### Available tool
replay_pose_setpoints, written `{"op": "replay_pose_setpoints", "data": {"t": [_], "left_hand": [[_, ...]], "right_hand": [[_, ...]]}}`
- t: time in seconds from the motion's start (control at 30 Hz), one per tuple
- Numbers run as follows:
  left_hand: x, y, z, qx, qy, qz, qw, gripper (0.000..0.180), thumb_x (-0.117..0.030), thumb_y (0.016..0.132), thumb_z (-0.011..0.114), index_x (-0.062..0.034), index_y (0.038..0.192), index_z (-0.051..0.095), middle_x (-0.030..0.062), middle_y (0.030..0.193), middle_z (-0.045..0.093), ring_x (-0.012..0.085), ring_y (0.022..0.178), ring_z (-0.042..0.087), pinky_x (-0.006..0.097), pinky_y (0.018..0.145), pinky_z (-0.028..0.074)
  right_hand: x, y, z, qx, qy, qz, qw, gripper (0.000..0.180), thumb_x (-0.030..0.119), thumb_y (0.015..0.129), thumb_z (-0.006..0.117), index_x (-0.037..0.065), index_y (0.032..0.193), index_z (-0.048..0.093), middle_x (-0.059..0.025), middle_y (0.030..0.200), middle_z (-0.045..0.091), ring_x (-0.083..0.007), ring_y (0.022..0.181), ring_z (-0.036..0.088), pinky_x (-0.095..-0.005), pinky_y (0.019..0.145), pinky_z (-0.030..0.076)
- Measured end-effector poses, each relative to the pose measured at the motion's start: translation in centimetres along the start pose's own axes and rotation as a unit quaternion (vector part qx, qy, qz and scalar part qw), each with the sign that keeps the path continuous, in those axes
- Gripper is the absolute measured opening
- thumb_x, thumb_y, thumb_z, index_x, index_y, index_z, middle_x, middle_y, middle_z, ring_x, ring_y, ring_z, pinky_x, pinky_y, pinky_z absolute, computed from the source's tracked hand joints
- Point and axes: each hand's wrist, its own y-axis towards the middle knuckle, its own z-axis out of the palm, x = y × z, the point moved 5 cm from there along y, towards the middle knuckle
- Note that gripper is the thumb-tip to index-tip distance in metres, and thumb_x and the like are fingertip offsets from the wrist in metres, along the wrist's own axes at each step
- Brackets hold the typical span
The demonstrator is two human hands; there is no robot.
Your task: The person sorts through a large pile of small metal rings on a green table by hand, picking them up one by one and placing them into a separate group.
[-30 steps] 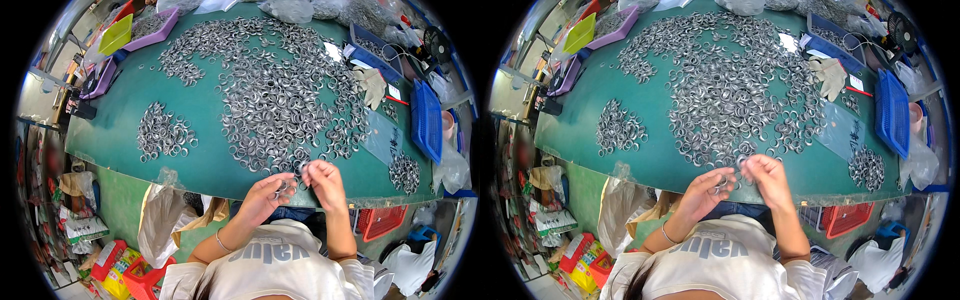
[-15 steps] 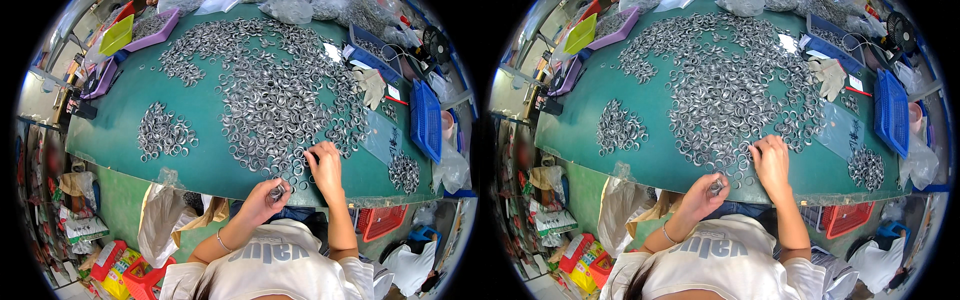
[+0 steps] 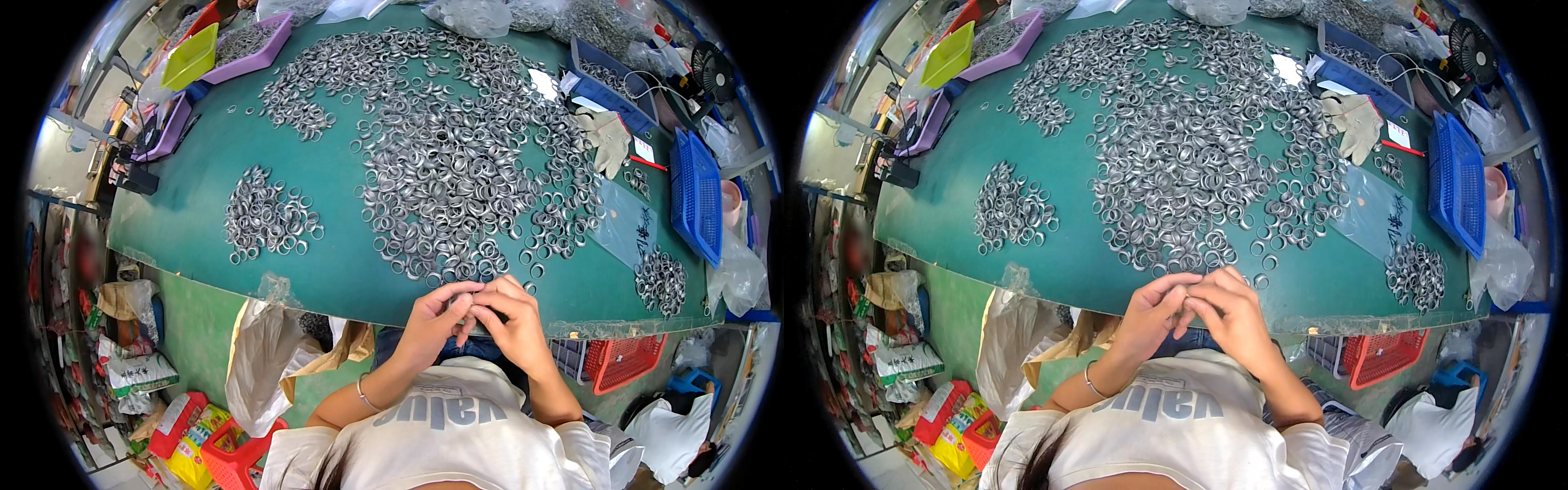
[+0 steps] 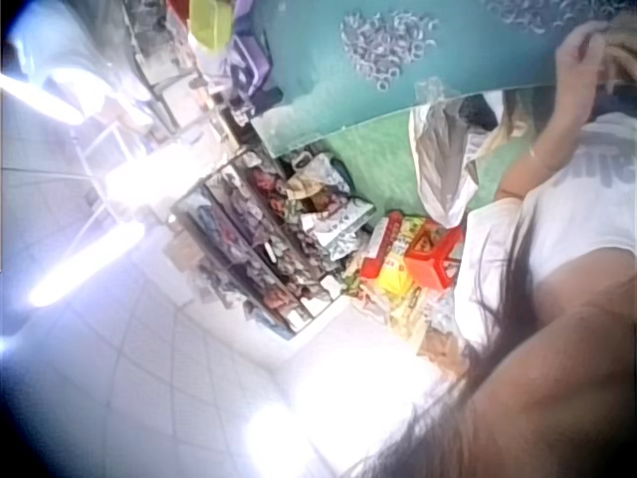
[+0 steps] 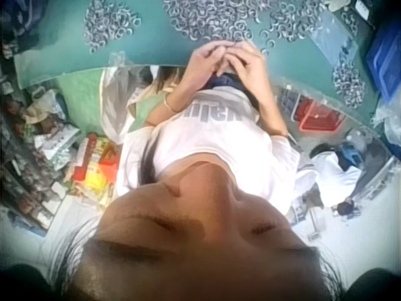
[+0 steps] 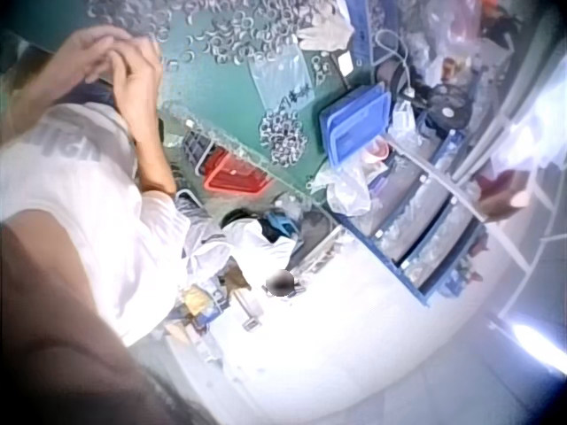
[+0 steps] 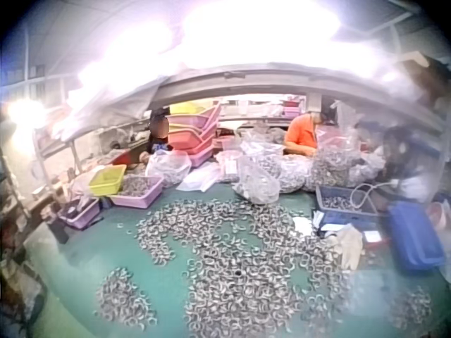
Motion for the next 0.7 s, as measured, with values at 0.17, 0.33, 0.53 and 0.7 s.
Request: {"op": "replay_pose_setpoints", "data": {"t": [0.17,0.33,0.53,0.7], "left_hand": [[-0.5,-0.2,-0.3,-0.017,-0.125,-0.071,0.99,0.028,-0.021,0.092,0.045,0.0026,0.103,0.055,0.0041,0.074,0.05,0.0082,0.057,0.043,0.018,0.045,0.034],[1.1,-0.2,-1.0,-0.035,-0.203,-0.108,0.973,0.022,-0.012,0.087,0.045,0.003,0.097,0.057,0.0065,0.075,0.05,0.0125,0.061,0.045,0.021,0.048,0.037],[0.3,-0.3,-0.9,-0.036,-0.171,-0.058,0.983,0.016,-0.005,0.084,0.048,0.0028,0.095,0.057,0.0066,0.075,0.05,0.0142,0.064,0.046,0.022,0.05,0.037],[0.7,-0.3,-1.1,-0.006,-0.161,-0.065,0.985,0.02,-0.008,0.088,0.049,0.0016,0.104,0.055,0.0042,0.074,0.048,0.0123,0.063,0.046,0.02,0.048,0.035]], "right_hand": [[-0.4,1.8,-2.3,-0.099,-0.106,-0.033,0.989,0.014,0.004,0.07,0.067,0.001,0.084,0.065,-0.0102,0.077,0.061,-0.0258,0.073,0.055,-0.035,0.067,0.044],[-2.0,3.6,-1.3,-0.126,-0.361,-0.05,0.923,0.012,0.007,0.071,0.067,0.003,0.081,0.064,-0.0081,0.079,0.057,-0.0254,0.078,0.051,-0.0361,0.07,0.038],[-2.6,2.5,-2.4,-0.196,-0.244,-0.056,0.948,0.009,0.007,0.07,0.068,0.003,0.075,0.062,-0.0076,0.076,0.057,-0.0251,0.074,0.051,-0.0347,0.068,0.036],[-2.8,1.3,-3.2,-0.231,-0.22,-0.032,0.947,0.006,0.001,0.072,0.066,0.001,0.078,0.063,-0.0086,0.072,0.058,-0.0216,0.068,0.053,-0.0297,0.062,0.04]]}}
